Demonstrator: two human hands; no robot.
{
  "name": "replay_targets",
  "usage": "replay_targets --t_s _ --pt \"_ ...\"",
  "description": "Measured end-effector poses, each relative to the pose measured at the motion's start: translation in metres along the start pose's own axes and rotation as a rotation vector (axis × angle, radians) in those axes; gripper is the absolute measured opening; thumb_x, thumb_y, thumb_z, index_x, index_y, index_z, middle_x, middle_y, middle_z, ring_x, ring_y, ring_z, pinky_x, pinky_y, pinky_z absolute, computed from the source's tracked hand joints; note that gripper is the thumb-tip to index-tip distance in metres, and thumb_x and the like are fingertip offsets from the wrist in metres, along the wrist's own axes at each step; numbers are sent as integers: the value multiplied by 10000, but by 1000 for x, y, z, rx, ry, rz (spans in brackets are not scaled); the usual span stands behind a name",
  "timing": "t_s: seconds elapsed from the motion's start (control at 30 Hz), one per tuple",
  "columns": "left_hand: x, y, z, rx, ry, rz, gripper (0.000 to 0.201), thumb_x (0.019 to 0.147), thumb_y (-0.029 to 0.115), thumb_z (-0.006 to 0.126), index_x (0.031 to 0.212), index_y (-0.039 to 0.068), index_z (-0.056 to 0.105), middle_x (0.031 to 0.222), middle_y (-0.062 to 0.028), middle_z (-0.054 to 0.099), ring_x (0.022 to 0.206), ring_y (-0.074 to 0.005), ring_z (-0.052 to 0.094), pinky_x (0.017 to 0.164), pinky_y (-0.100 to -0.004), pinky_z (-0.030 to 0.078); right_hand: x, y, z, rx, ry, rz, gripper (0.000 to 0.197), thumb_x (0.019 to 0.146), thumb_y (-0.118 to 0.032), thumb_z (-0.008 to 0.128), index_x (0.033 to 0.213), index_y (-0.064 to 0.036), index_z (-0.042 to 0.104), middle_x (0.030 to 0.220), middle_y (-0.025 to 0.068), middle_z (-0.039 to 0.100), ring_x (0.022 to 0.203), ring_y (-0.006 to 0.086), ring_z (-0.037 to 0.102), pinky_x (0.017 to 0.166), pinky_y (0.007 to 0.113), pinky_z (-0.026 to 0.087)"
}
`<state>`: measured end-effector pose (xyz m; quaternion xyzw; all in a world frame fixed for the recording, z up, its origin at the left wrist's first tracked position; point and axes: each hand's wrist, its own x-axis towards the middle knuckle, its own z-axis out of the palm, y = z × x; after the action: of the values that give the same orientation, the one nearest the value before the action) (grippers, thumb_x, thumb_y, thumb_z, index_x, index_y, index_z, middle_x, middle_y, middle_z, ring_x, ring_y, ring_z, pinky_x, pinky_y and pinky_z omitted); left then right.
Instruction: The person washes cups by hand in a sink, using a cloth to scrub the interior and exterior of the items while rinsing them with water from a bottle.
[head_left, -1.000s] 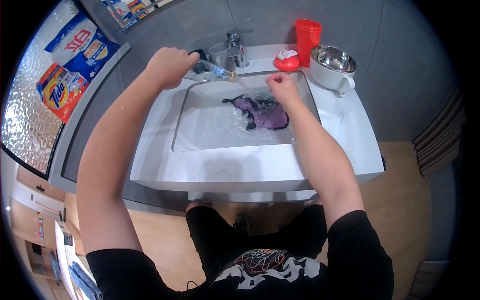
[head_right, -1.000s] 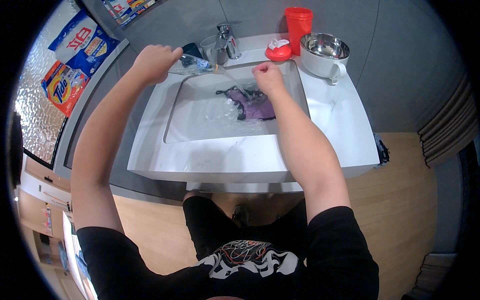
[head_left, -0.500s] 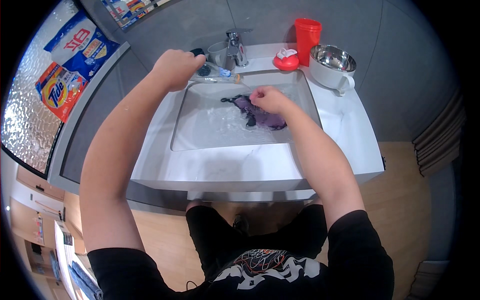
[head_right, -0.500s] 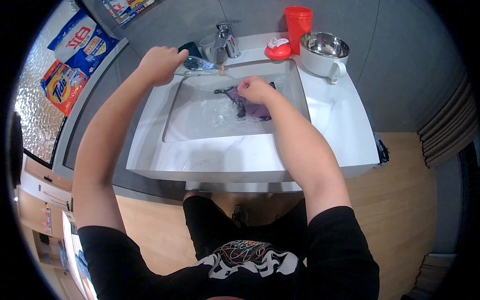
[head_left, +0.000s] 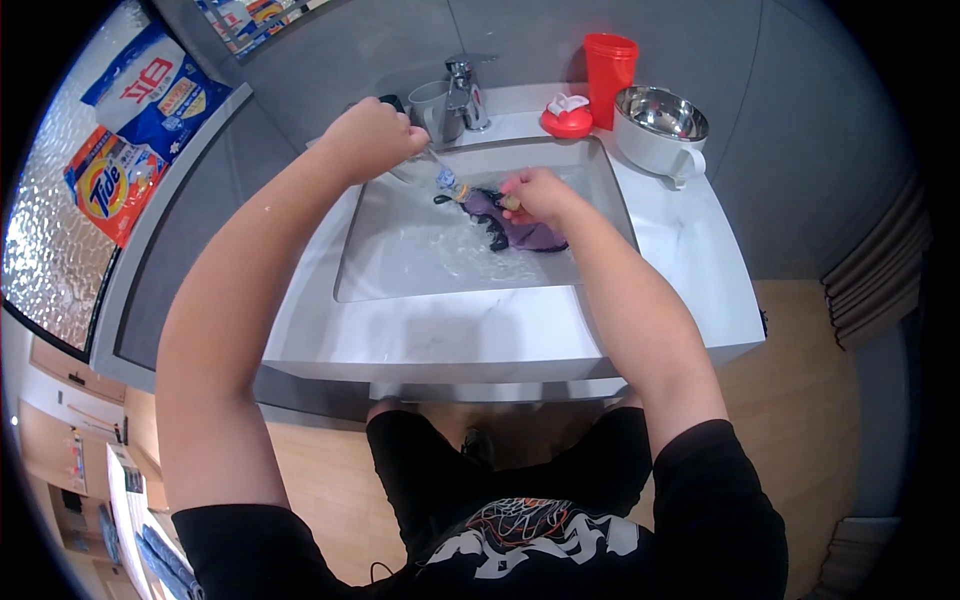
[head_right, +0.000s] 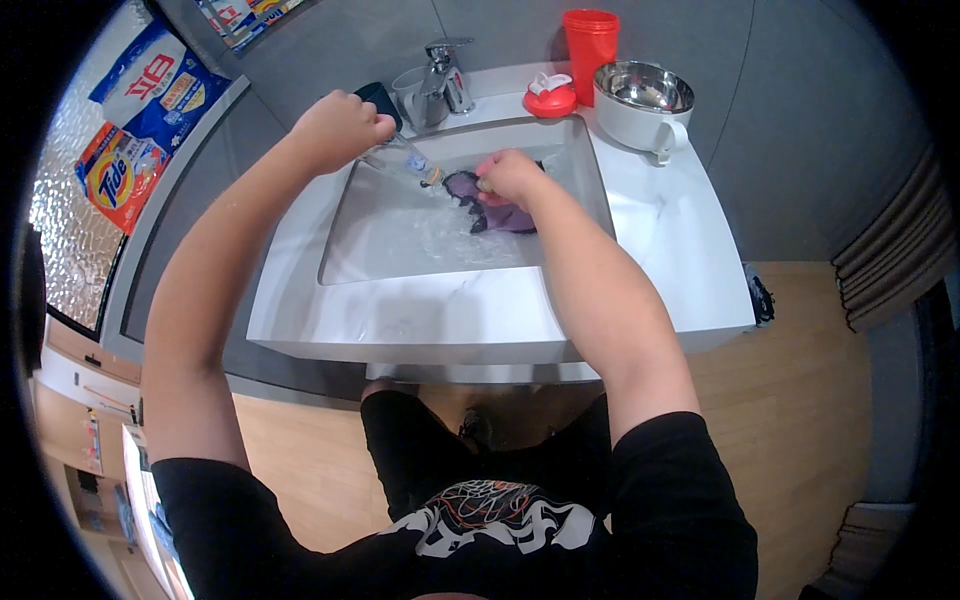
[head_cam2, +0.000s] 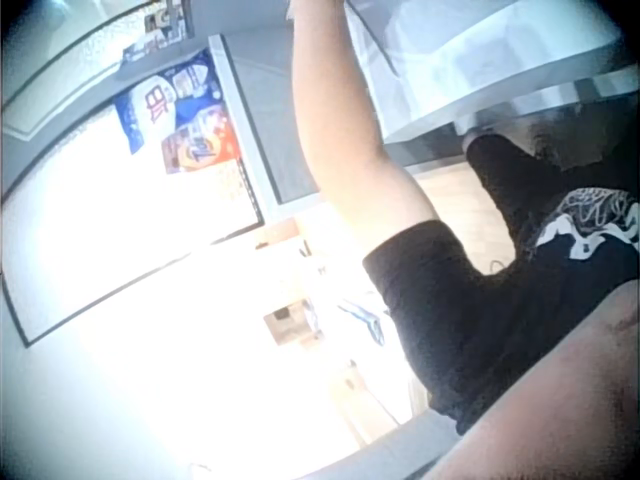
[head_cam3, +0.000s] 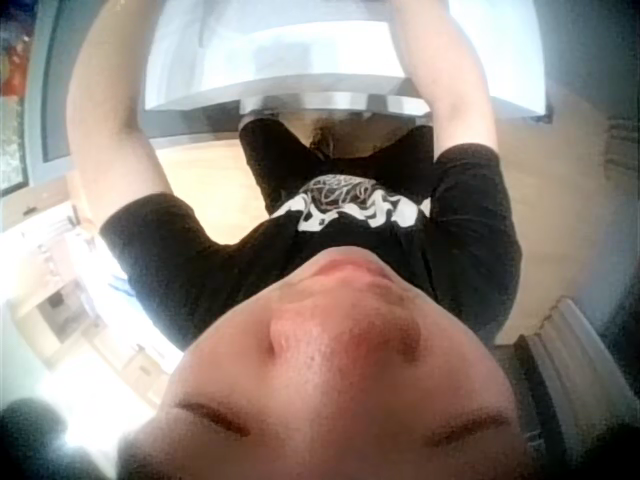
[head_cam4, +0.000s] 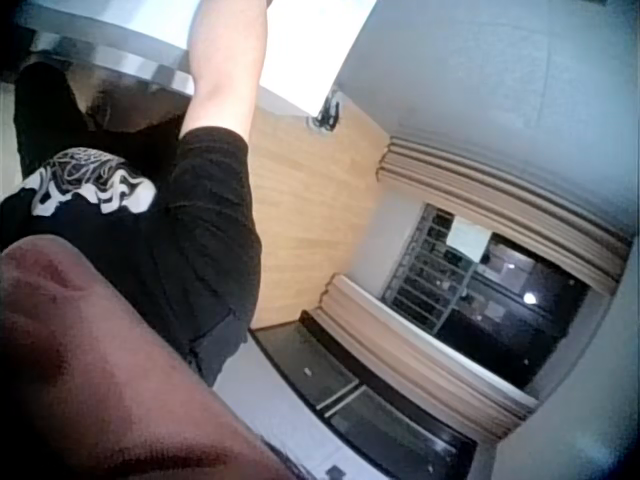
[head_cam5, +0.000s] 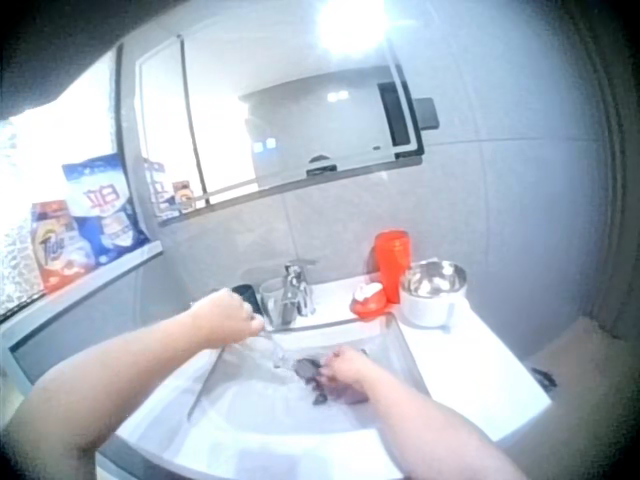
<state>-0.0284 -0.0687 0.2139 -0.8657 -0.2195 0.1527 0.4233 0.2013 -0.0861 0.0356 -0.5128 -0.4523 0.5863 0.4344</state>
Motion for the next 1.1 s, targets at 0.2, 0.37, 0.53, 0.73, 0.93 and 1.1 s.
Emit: replay_targets --t_s 0.2,0.37,0.53,0.73,0.93,1.1 --pt "11 40 40 51 -61 -26 98 824 117 621 912 106 581 804 -62 667 804 -254 688 661 -386 516 16 8 -6 -375 170 2 116 903 -78 559 957 -12 638 829 137 676 706 217 678 588 356 567" --pt "17 64 67 -1 -223 -69 218 831 146 621 1040 91 650 906 -94 726 820 -312 716 670 -492 547 35 22 -25 -810 216 17 169 852 -179 618 926 -67 721 990 185 703 855 319 696 779 407 550" --pt "20 85 96 -25 -266 -91 158 828 125 619 980 89 642 904 -109 721 847 -287 714 716 -487 548 35 25 -32 -939 281 33 150 829 -173 628 915 -115 735 1008 146 708 924 330 676 840 395 533" --pt "27 101 122 -123 -248 -116 252 840 136 600 1084 102 656 902 -106 724 742 -330 702 554 -503 514 23 18 -31 -959 264 96 171 736 -159 716 895 -99 738 932 129 724 876 281 692 794 372 542" --pt "34 117 132 -151 -284 -125 271 840 118 617 1108 108 653 943 -108 726 798 -332 709 561 -514 516 30 25 -38 -841 270 185 206 708 -92 756 913 -67 743 811 82 712 721 192 682 666 325 544" --pt "28 123 149 -273 -274 -190 274 828 116 632 1101 101 651 966 -117 724 813 -332 712 555 -512 511 31 28 -30 -794 257 202 174 766 -35 718 937 -53 744 794 68 693 663 151 658 562 287 538"
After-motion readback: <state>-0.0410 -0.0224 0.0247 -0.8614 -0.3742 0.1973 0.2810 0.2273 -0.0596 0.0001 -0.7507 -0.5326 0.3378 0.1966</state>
